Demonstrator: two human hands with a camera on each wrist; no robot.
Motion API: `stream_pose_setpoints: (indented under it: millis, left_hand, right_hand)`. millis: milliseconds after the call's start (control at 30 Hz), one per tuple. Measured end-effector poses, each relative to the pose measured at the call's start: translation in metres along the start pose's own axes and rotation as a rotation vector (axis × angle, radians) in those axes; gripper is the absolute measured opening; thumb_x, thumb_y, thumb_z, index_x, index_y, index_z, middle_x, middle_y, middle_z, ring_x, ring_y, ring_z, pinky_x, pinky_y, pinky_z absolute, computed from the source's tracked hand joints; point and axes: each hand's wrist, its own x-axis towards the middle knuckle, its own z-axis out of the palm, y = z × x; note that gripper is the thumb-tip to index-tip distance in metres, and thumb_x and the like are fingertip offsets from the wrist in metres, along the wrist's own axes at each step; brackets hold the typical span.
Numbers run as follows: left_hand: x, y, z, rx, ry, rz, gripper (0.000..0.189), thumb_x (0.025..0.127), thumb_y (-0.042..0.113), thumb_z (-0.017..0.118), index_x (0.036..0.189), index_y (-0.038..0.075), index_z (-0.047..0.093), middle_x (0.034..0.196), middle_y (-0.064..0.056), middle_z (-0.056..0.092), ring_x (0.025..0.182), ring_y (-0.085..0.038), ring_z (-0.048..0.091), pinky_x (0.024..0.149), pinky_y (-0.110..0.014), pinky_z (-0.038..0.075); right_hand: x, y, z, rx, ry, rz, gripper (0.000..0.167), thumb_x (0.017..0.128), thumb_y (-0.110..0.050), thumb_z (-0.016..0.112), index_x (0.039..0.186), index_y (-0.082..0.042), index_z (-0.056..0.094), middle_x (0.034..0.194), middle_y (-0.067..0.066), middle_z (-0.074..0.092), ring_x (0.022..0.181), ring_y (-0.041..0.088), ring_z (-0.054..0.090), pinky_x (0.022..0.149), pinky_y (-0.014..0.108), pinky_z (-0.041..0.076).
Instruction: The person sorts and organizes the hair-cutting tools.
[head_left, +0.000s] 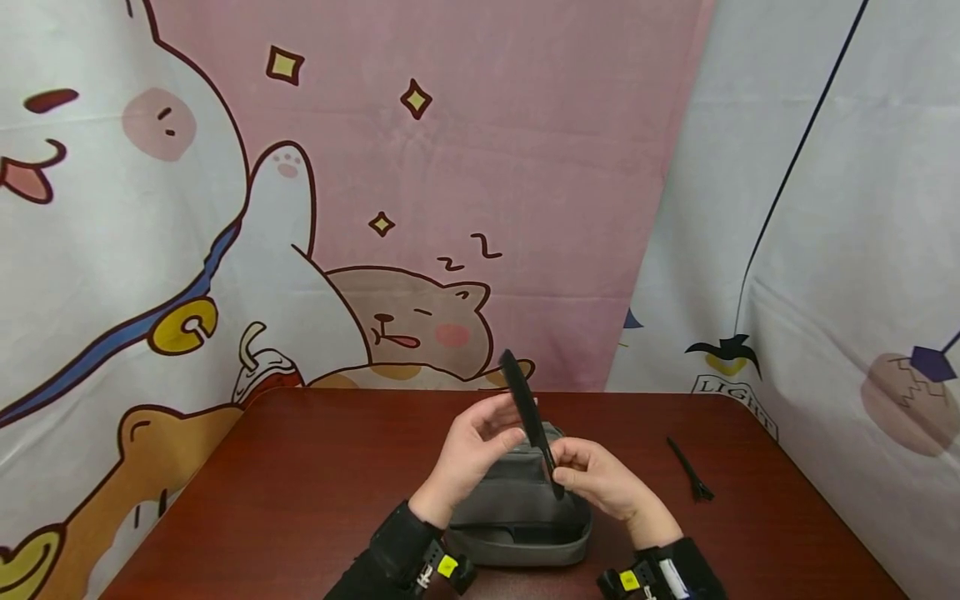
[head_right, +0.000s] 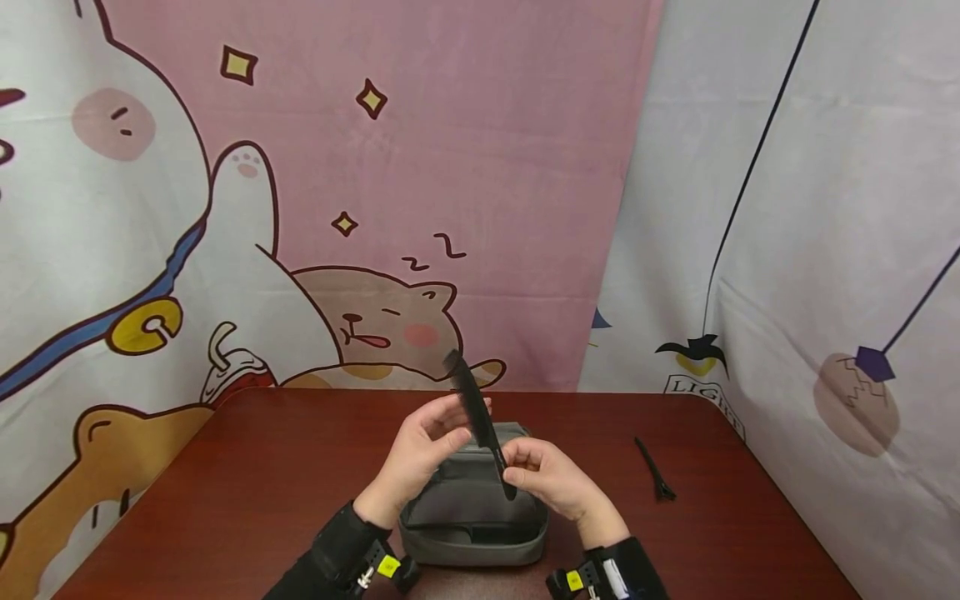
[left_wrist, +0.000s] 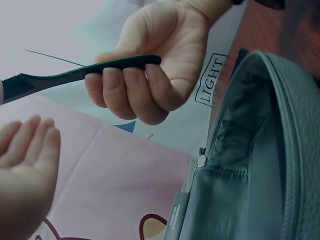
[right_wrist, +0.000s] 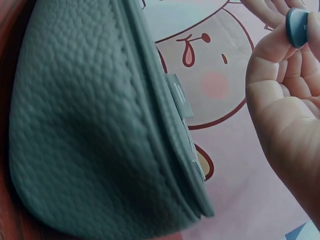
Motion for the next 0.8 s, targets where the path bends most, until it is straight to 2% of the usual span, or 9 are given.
stream_pose_setpoints:
  millis: [133, 200, 500, 800]
  left_hand:
    - [0.0018, -0.0016, -0.0012, -0.112, -0.049, 0.024, 0.045, 0.099, 0.014, 0.061, 0.142, 0.003, 0.051, 0.136, -0.026, 0.055, 0.123, -0.031, 0.056, 0.099, -0.043, 0.047]
    - [0.0024, -0.0024, -0.0014, -0.155, -0.055, 0.027, 0.046, 0.099, 0.016, 0.062, 0.142, 0.003, 0.051, 0.136, -0.024, 0.055, 0.124, -0.033, 0.055, 0.100, -0.044, 0.046]
    - [0.0008, 0.0011, 0.0021, -0.176, -0.014, 0.048, 0.049, 0.095, 0.019, 0.068, 0.140, 0.004, 0.054, 0.134, -0.024, 0.057, 0.125, -0.048, 0.049, 0.098, -0.043, 0.048]
    - [0.0012, 0.0038, 0.0053, -0.186, -0.007, 0.068, 0.048, 0.096, 0.018, 0.067, 0.139, 0.000, 0.054, 0.134, -0.027, 0.056, 0.124, -0.032, 0.056, 0.098, -0.044, 0.048]
  right_hand:
    - [0.0027, 0.0023, 0.0016, 0.030, -0.050, -0.031, 0.017, 0.103, -0.002, 0.049, 0.106, -0.011, 0.064, 0.099, -0.005, 0.062, 0.090, 0.009, 0.056, 0.077, 0.024, 0.047]
    - [0.0040, 0.0031, 0.0026, 0.036, -0.068, -0.047, 0.019, 0.103, -0.002, 0.048, 0.108, -0.011, 0.064, 0.100, -0.005, 0.062, 0.091, 0.009, 0.056, 0.079, 0.024, 0.047]
    - [0.0068, 0.0028, 0.0060, 0.067, -0.076, -0.041, 0.019, 0.103, -0.002, 0.048, 0.109, -0.011, 0.065, 0.101, -0.004, 0.062, 0.092, 0.009, 0.056, 0.078, 0.023, 0.047]
    - [0.0082, 0.0070, 0.0070, 0.077, -0.090, -0.056, 0.022, 0.103, 0.001, 0.047, 0.110, -0.011, 0.064, 0.101, -0.004, 0.063, 0.092, 0.009, 0.057, 0.078, 0.023, 0.047]
